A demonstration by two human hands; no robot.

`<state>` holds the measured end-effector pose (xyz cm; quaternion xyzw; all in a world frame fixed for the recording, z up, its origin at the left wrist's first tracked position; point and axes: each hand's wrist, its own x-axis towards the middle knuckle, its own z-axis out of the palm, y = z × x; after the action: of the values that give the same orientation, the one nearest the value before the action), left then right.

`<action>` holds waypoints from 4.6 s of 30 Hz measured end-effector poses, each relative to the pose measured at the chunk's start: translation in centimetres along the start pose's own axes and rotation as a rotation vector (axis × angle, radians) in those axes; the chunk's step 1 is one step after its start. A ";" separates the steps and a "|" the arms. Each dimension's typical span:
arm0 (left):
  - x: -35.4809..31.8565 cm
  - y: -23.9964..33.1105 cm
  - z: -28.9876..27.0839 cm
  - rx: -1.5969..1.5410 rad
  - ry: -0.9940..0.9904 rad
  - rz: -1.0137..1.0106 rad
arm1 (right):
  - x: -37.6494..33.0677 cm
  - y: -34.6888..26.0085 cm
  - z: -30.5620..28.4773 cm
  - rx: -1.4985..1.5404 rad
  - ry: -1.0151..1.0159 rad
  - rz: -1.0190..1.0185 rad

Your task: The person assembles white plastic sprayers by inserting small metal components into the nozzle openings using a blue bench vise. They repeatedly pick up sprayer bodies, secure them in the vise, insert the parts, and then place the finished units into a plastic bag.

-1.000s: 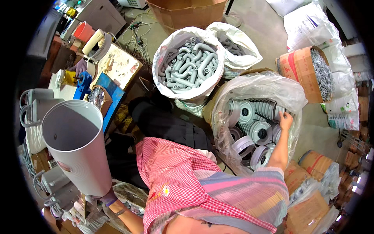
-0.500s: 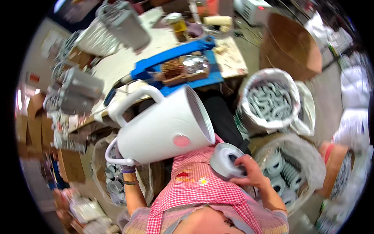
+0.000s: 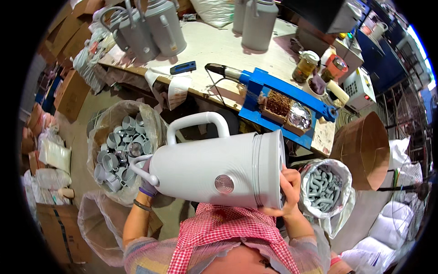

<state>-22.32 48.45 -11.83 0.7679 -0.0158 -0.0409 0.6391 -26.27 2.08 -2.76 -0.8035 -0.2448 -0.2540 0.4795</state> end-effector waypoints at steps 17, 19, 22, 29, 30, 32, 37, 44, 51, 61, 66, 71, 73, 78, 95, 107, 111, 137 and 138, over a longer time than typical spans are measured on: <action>0.4 12.3 -4.4 -0.033 0.743 0.681 | 7.2 7.3 14.1 1.072 0.184 0.943; 0.2 13.5 -5.4 -0.357 0.838 0.486 | 7.7 6.8 16.1 0.750 0.109 0.419; -0.3 15.1 -7.3 0.327 0.951 0.623 | 10.5 6.9 20.0 0.470 -0.015 0.103; -1.0 14.7 -12.1 0.167 0.949 0.834 | 21.1 19.6 36.6 0.005 -0.310 0.106; -0.2 13.9 -12.6 -0.023 0.966 0.825 | 22.1 21.6 38.7 -0.039 -0.347 0.090; 0.6 13.2 -13.8 -0.100 0.870 0.654 | 23.2 24.5 42.1 -0.220 -0.248 -0.128; 5.3 10.7 -15.5 -0.160 0.544 0.303 | 24.4 27.9 43.5 -0.180 -0.169 -0.085; 10.9 3.7 -12.9 -0.364 0.357 -0.022 | 24.1 26.3 43.1 -0.212 -0.177 0.061; 11.2 5.0 -12.5 -0.370 0.324 -0.045 | 24.8 25.6 43.0 -0.212 -0.200 0.235; 11.3 5.2 -11.7 -0.354 0.266 -0.030 | 25.5 25.6 43.2 -0.301 -0.215 0.256; 11.5 5.5 -11.5 -0.373 0.282 -0.070 | 26.3 26.4 43.6 -0.286 -0.258 0.377; 11.7 5.4 -11.6 -0.344 0.284 -0.061 | 25.8 26.7 44.1 -0.269 -0.230 0.407; 11.7 5.2 -11.7 -0.324 0.280 -0.041 | 25.2 26.3 44.2 -0.340 -0.176 0.294; 11.9 5.2 -11.5 -0.254 0.278 0.014 | 23.7 25.2 43.4 -0.303 -0.036 0.074; 14.8 -2.9 -14.5 0.389 -0.027 0.472 | 23.6 10.6 20.8 0.239 -0.842 -0.137; 16.8 -2.7 -9.9 0.467 -0.038 0.583 | 13.8 5.3 18.9 0.732 -1.528 0.508; 16.4 -2.7 -9.5 0.459 -0.014 0.629 | 14.7 4.7 19.7 0.662 -1.536 0.367; 13.7 -3.2 -11.5 0.396 -0.063 0.625 | 15.3 2.5 20.8 0.296 -1.474 -0.037; 13.7 -3.2 -11.5 0.411 -0.048 0.630 | 15.6 2.7 20.5 0.043 -1.510 -0.047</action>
<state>-7.84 59.27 -13.49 0.8365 -0.2740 0.1434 0.4523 -9.24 21.64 -2.95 -0.7441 -0.5289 0.3602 0.1917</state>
